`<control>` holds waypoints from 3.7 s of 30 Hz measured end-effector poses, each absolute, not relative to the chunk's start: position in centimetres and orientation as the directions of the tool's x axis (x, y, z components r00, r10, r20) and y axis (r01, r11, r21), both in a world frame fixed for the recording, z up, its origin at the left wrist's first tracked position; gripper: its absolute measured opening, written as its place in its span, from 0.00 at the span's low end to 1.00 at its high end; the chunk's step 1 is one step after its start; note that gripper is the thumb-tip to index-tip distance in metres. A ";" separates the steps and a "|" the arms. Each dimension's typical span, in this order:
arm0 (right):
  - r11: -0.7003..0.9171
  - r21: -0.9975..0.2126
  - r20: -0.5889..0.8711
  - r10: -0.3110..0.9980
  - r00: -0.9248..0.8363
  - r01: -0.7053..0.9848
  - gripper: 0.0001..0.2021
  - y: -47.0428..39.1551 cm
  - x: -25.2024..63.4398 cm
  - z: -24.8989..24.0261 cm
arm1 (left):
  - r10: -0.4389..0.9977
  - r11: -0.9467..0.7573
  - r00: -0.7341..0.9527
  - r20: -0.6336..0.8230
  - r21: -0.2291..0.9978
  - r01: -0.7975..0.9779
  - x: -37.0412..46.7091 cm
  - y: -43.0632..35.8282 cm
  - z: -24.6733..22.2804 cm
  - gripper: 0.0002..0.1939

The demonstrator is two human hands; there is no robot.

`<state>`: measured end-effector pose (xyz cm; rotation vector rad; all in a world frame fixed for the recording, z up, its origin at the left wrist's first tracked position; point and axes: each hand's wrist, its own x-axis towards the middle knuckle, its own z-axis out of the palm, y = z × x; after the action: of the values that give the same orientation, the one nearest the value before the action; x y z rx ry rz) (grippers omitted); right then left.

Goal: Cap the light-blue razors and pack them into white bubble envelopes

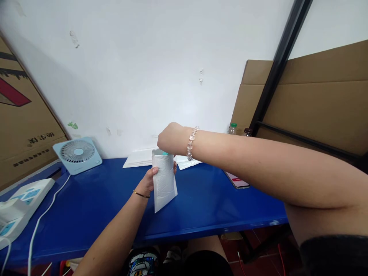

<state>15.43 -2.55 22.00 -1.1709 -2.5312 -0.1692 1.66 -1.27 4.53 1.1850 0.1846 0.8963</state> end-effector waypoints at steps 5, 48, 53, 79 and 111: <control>0.726 0.135 0.086 0.670 -0.738 0.675 0.14 -0.4 16.4 22.8 | 0.702 0.128 0.645 0.301 0.838 -0.531 1.7 -1.5 5.0 0.38; 0.084 -0.835 0.219 0.957 0.188 0.545 0.19 11.6 19.2 3.4 | 0.975 0.158 0.057 -0.214 0.492 -0.856 -6.4 7.0 0.6 0.24; -0.332 -0.583 0.308 0.754 0.581 0.741 0.33 7.9 29.3 2.1 | 0.924 0.218 -0.006 -0.382 0.540 -0.813 -6.0 7.5 0.3 0.08; -0.230 -0.944 -0.203 0.970 -0.133 -0.237 0.28 -0.7 22.8 0.6 | 0.914 -0.118 0.164 0.370 0.631 -0.767 2.0 1.1 1.3 0.46; 0.423 -0.643 0.231 0.902 -0.364 0.639 0.42 0.7 23.2 -2.1 | 0.897 -0.436 -0.196 0.396 0.723 -0.536 -0.8 2.4 9.1 0.28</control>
<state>23.24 0.74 -2.11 -1.2982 -2.1201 0.6135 -0.81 2.36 9.08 0.9999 0.5353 1.8058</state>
